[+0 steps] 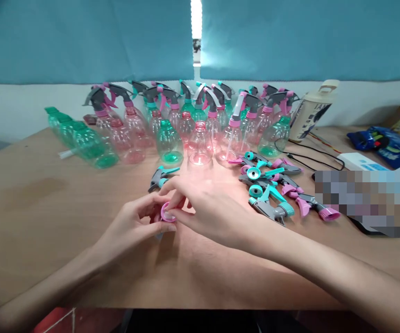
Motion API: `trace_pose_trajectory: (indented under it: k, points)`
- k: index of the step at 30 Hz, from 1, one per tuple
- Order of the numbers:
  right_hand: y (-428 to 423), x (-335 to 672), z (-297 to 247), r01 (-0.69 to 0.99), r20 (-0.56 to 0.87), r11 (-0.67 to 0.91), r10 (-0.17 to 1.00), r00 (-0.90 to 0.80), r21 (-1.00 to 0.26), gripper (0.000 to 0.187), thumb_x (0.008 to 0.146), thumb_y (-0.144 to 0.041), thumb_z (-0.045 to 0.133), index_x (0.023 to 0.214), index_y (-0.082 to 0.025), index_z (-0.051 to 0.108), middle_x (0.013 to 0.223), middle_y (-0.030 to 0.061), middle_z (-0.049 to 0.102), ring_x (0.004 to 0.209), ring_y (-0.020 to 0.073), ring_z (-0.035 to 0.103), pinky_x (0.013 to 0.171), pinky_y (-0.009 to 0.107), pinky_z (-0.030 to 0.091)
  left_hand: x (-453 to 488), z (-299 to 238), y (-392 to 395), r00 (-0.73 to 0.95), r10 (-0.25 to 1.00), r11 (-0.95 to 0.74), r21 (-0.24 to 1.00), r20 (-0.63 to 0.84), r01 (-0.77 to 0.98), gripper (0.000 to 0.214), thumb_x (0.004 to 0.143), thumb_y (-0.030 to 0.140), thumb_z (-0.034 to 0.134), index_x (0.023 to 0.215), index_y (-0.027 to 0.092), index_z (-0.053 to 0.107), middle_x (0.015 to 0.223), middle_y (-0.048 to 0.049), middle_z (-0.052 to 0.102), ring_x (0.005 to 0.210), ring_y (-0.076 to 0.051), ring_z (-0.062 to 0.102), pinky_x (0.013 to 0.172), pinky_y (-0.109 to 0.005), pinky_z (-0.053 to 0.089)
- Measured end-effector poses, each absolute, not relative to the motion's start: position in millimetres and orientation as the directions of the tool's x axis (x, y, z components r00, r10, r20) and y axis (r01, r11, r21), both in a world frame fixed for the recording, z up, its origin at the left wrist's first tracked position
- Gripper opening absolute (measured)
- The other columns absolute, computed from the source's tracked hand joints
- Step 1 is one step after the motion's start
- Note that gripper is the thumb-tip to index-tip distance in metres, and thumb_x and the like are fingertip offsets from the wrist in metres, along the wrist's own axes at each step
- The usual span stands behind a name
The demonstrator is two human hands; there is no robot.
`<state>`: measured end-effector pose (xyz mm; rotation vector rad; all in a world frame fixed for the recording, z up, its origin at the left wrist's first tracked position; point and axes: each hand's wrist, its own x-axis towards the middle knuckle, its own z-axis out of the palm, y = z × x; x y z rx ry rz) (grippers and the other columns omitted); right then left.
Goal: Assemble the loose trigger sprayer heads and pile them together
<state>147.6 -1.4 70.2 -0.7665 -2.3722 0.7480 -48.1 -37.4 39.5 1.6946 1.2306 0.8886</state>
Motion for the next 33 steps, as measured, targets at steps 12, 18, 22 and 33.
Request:
trace_pose_trajectory:
  k: [12, 18, 22, 33]
  points:
    - [-4.4, 154.2, 78.5, 0.46, 0.347, 0.72, 0.67, -0.657, -0.52, 0.014, 0.086, -0.024, 0.059, 0.1, -0.021, 0.06, 0.087, 0.0014, 0.068, 0.07, 0.0126, 0.065, 0.061, 0.025, 0.052, -107.8, 52.1, -54.2, 0.308, 0.877, -0.463, 0.473, 0.369, 0.75, 0.03, 0.086, 0.026, 0.064, 0.115, 0.025, 0.065, 0.105, -0.003, 0.059, 0.084, -0.016, 0.056, 0.07, -0.027, 0.047]
    - [-8.5, 158.8, 65.7, 0.562, 0.245, 0.647, 0.74, -0.627, -0.516, 0.018, 0.088, -0.034, 0.058, 0.099, -0.021, 0.061, 0.094, 0.0044, 0.069, 0.072, 0.0154, 0.066, 0.062, 0.029, 0.055, -119.4, 52.1, -42.7, 0.556, 0.794, -0.584, 0.055, 0.245, 0.81, 0.027, 0.089, 0.015, 0.053, 0.112, 0.02, 0.066, 0.104, -0.0068, 0.065, 0.093, -0.022, 0.05, 0.078, -0.033, 0.042]
    - [-13.4, 169.2, 51.5, 0.593, 0.21, 0.599, 0.777, -0.593, -0.539, 0.022, 0.087, -0.038, 0.058, 0.102, -0.021, 0.061, 0.101, 0.0061, 0.069, 0.081, 0.0187, 0.067, 0.068, 0.033, 0.057, -110.1, 52.1, -40.5, 0.643, 0.752, -0.642, -0.059, 0.143, 0.764, 0.029, 0.094, 0.017, 0.049, 0.119, 0.024, 0.062, 0.112, -0.0057, 0.065, 0.097, -0.022, 0.052, 0.076, -0.033, 0.036]
    - [-27.8, 235.9, 40.5, 0.731, 0.081, 0.369, 0.914, -0.398, -0.574, 0.031, 0.087, -0.05, 0.054, 0.103, -0.024, 0.06, 0.104, 0.0068, 0.067, 0.088, 0.0221, 0.067, 0.069, 0.033, 0.055, -86.7, 48.8, -35.5, 0.64, 0.757, -0.65, 0.052, 0.13, 0.758, 0.03, 0.096, 0.012, 0.042, 0.117, 0.022, 0.061, 0.11, -0.0052, 0.062, 0.1, -0.021, 0.053, 0.081, -0.033, 0.036]
